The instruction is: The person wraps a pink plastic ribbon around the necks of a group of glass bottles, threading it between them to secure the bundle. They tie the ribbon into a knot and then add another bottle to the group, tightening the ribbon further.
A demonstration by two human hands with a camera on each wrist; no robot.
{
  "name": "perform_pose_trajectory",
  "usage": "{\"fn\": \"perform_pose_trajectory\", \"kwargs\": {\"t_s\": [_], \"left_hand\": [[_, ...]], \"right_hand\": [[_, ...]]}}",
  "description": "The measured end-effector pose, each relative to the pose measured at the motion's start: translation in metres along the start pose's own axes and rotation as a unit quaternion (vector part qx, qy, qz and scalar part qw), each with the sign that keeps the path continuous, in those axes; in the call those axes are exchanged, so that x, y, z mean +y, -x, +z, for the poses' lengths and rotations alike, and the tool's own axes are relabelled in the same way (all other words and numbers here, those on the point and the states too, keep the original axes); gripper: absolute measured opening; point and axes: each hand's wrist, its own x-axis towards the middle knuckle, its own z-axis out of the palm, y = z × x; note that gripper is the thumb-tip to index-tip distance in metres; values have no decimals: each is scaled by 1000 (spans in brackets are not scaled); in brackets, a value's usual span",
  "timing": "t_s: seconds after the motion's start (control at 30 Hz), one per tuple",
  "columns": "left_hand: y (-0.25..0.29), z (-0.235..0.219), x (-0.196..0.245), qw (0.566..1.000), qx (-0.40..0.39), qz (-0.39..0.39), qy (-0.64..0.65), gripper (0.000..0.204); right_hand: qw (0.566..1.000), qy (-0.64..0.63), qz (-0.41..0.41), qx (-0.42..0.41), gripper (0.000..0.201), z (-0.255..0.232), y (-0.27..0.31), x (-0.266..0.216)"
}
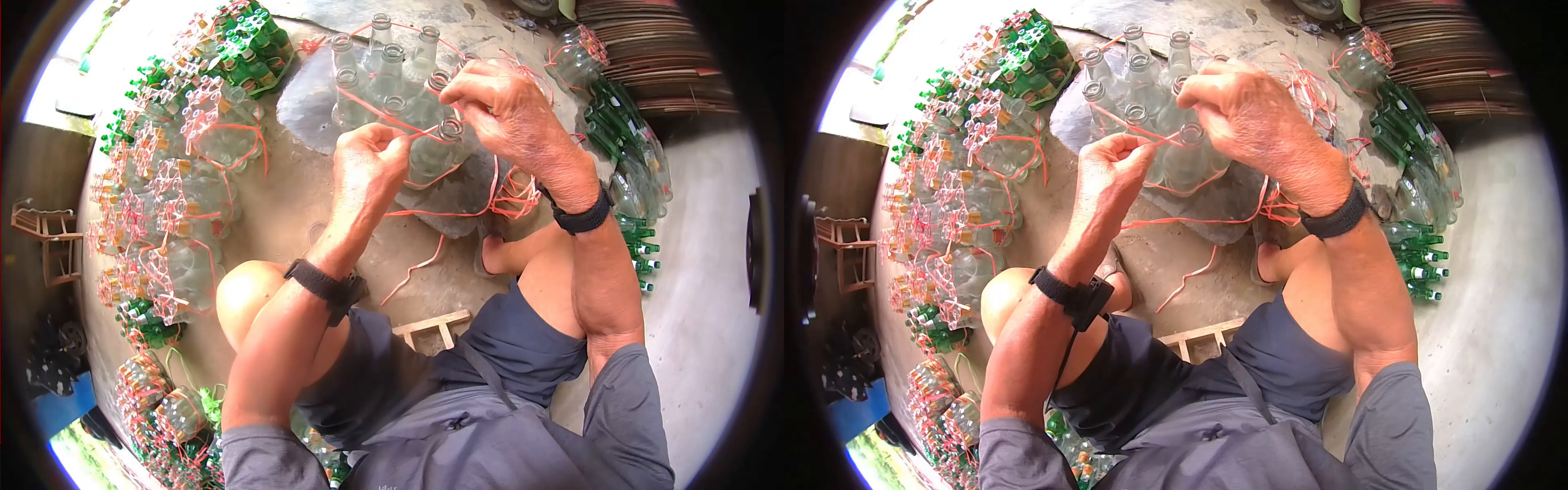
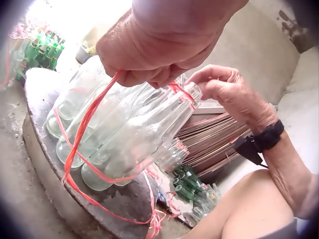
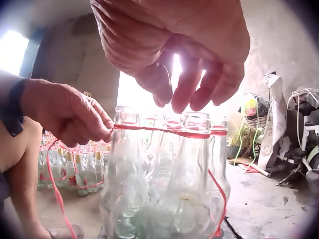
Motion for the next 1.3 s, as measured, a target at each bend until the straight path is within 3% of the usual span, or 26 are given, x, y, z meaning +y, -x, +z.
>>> {"fn": "perform_pose_trajectory", "kwargs": {"t_s": [0.1, 0.2, 0.3, 0.5, 0.57, 0.7, 0.97, 1.3], "left_hand": [[-2, 5, -2, 998, 39, 30, -36, 24], [-2, 10, 1, 994, 66, 0, -89, 32], [-5, 14, -2, 994, 81, -9, -78, 37], [-5, 18, -5, 996, 72, -5, -42, 47], [-5, 18, -5, 997, 70, -11, -44, 47], [-6, 20, -10, 997, 73, -16, -29, 49], [-10, 16, -21, 998, 40, -17, -44, 53], [-9, 16, -20, 999, 36, -14, -28, 54]], "right_hand": [[998, -37, 27, -33, 17, 11, -4, -4], [996, -28, 12, -89, 19, 16, -10, -6], [990, -55, 38, -122, 18, 15, -15, -9], [976, -113, 10, -187, 21, 22, -25, 5], [954, -144, 66, -254, 23, 18, -30, 3], [951, -186, 62, -241, 24, 22, -29, 6], [919, -241, 77, -303, 20, 24, -34, 12], [922, -216, 39, -319, 21, 22, -39, 14]]}}
